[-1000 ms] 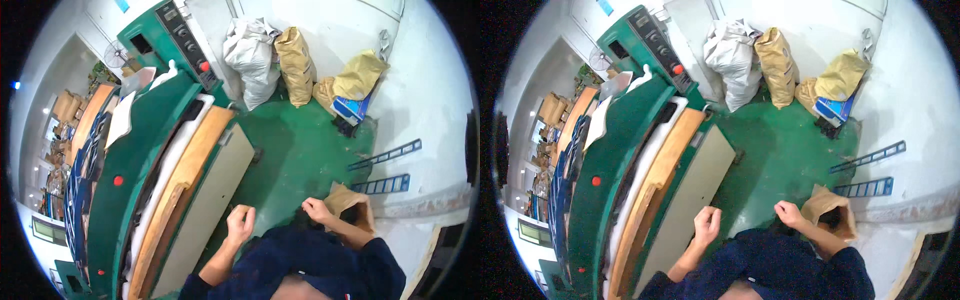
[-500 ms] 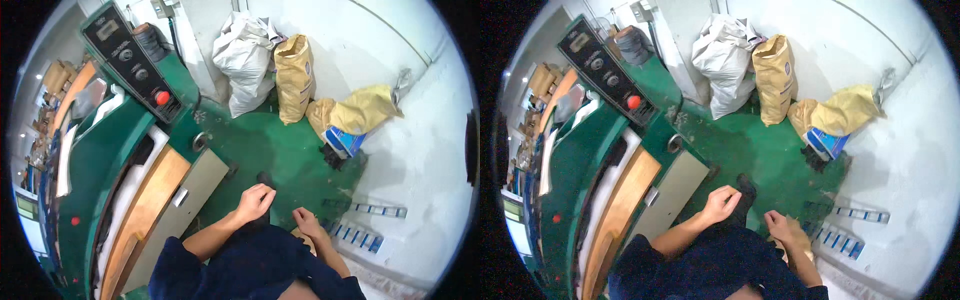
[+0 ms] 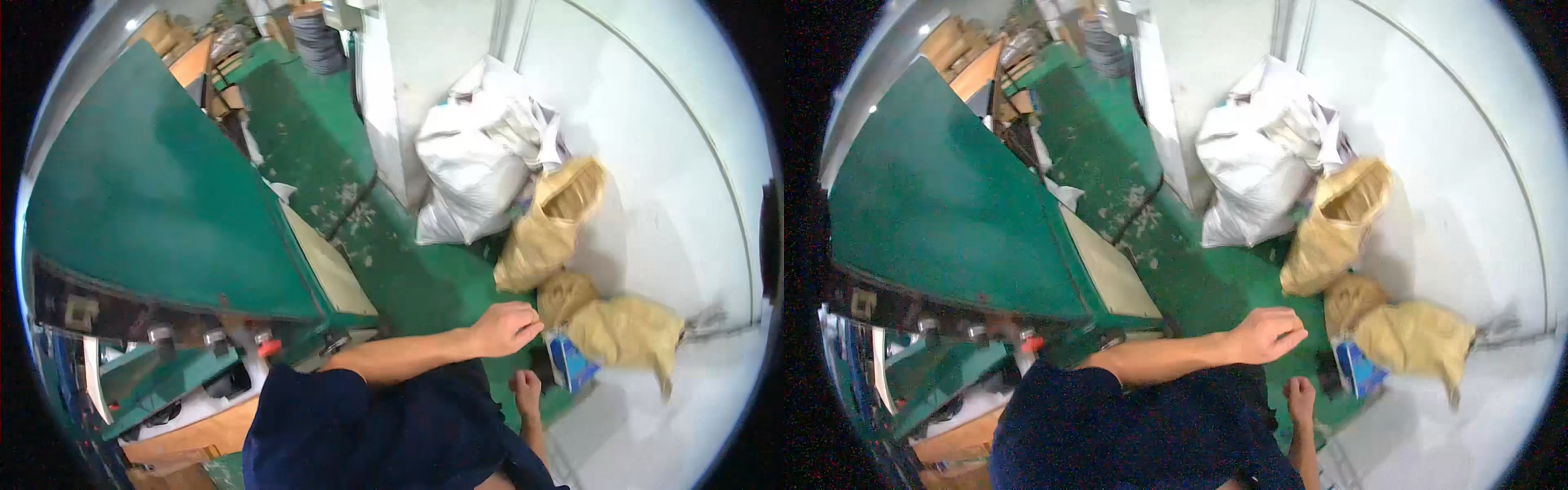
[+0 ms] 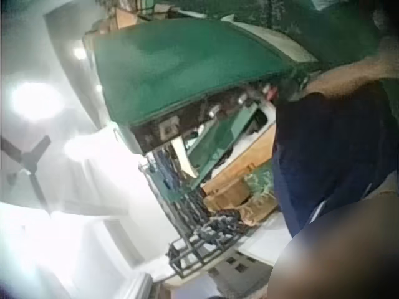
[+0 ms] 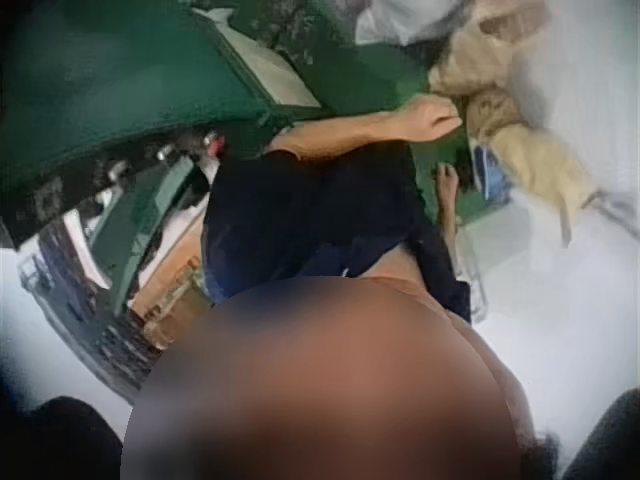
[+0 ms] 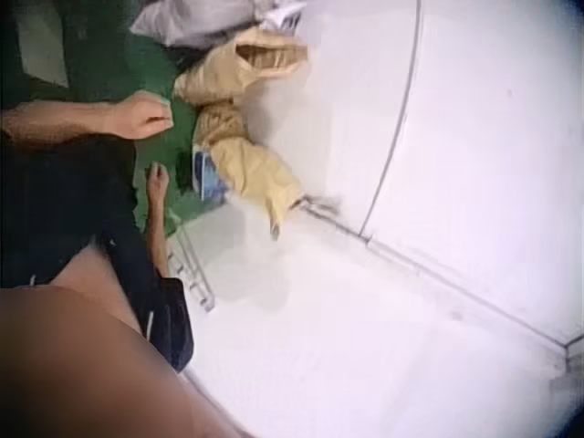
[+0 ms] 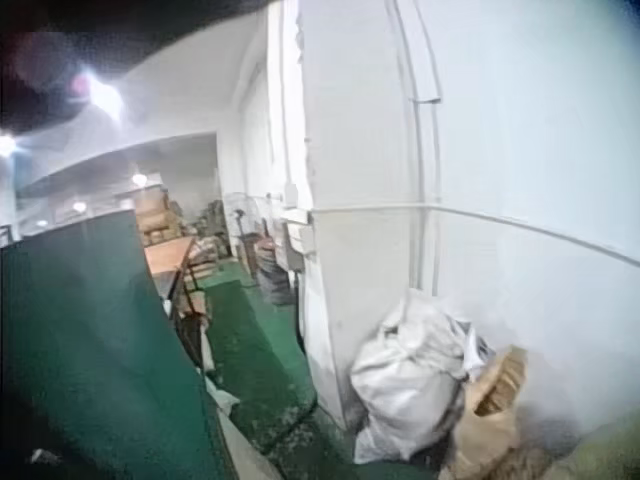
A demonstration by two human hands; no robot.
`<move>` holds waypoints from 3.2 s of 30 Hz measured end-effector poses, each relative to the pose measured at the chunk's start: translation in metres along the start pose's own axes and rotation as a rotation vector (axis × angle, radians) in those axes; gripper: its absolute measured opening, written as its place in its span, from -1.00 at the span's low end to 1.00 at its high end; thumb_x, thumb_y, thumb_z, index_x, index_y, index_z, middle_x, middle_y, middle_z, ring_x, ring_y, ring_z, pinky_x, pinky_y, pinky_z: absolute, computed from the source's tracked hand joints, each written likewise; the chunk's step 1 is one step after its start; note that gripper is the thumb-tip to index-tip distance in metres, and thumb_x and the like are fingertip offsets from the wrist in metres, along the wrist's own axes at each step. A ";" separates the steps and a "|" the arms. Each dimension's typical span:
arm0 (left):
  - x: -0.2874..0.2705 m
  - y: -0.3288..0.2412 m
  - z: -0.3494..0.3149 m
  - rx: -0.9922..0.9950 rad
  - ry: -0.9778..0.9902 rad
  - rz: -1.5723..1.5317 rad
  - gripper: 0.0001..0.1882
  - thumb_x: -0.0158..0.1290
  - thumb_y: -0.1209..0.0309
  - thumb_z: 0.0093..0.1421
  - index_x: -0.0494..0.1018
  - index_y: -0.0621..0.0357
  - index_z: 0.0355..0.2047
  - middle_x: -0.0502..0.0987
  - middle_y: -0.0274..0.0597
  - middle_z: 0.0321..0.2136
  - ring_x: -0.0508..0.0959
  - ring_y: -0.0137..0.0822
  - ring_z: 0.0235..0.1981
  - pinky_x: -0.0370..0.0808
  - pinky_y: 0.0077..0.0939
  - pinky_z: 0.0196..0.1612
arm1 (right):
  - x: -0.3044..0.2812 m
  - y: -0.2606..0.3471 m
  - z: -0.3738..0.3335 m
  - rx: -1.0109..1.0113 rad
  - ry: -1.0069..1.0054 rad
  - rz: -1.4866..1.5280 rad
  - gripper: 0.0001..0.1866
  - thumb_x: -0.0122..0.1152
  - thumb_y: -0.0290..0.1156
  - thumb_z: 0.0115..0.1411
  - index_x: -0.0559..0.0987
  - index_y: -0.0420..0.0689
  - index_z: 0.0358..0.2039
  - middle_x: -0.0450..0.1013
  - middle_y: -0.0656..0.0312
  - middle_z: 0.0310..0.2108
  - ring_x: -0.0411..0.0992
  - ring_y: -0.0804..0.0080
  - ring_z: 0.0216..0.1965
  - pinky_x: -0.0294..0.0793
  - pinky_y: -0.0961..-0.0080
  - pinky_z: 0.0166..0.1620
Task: The person is using a hydraulic die-cutting machine to cut specific shapes out of black fabric sheets.
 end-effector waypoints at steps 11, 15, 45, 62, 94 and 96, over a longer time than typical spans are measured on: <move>-0.199 0.151 0.105 -0.212 -0.427 0.332 -0.86 0.13 0.43 0.19 0.50 0.26 -0.44 0.50 -0.01 -0.52 0.52 0.00 -0.46 0.45 -0.23 -0.41 | 0.118 0.110 0.327 -0.038 0.540 -0.101 -0.79 0.10 -0.36 0.28 0.50 -0.13 -0.50 0.41 0.35 -0.57 0.38 0.53 -0.53 0.35 0.56 -0.43; -0.282 0.184 0.101 -0.410 -0.688 0.508 -0.87 0.12 0.43 0.20 0.52 0.24 -0.43 0.52 -0.01 -0.50 0.53 -0.03 -0.47 0.46 -0.25 -0.40 | 0.207 0.200 0.425 -0.139 0.805 -0.376 -0.71 0.08 -0.23 0.32 0.53 -0.20 -0.39 0.45 0.27 -0.55 0.38 0.51 -0.57 0.41 0.55 -0.44; -0.043 0.087 -0.114 -1.183 -1.781 0.639 -0.74 0.00 0.22 0.27 0.50 0.17 -0.32 0.55 0.02 -0.38 0.55 0.09 -0.28 0.47 -0.06 -0.24 | 0.475 0.166 0.440 -1.216 2.115 -1.099 -0.74 0.09 -0.37 0.20 0.57 -0.33 -0.48 0.52 0.17 -0.58 0.45 0.48 -0.56 0.45 0.47 -0.46; 0.212 -0.197 -0.469 -1.324 -2.242 0.707 -0.72 0.02 0.18 0.28 0.53 0.14 -0.28 0.58 -0.05 -0.34 0.58 -0.02 -0.28 0.51 -0.23 -0.24 | 0.383 0.030 -0.070 -0.920 2.131 -1.420 -0.66 0.24 -0.18 0.20 0.64 -0.17 -0.16 0.59 0.05 -0.23 0.50 0.24 -0.16 0.46 0.31 -0.02; 0.367 -0.525 -1.012 -1.355 -2.787 0.556 -0.82 0.04 0.28 0.23 0.50 0.11 -0.33 0.57 -0.10 -0.38 0.57 -0.05 -0.30 0.47 -0.18 -0.27 | 0.576 -0.322 -0.855 -1.606 2.654 -1.250 -0.71 0.10 -0.30 0.18 0.61 -0.24 -0.22 0.55 0.12 -0.47 0.44 0.43 -0.48 0.47 0.39 -0.40; 0.347 -0.582 -1.065 -1.210 -2.654 0.623 -0.83 0.04 0.30 0.23 0.49 0.13 -0.33 0.56 -0.09 -0.39 0.56 -0.04 -0.31 0.47 -0.19 -0.27 | 0.557 -0.332 -0.850 -1.262 2.605 -1.469 -0.66 0.10 -0.17 0.21 0.61 -0.13 -0.16 0.55 0.03 -0.38 0.49 0.30 -0.35 0.50 0.28 -0.27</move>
Point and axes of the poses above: each hand's wrist, its own z-axis towards the middle knuckle, its own x-axis out of the palm, y = z × x, the point moved 3 cm from there along z, towards the middle knuckle
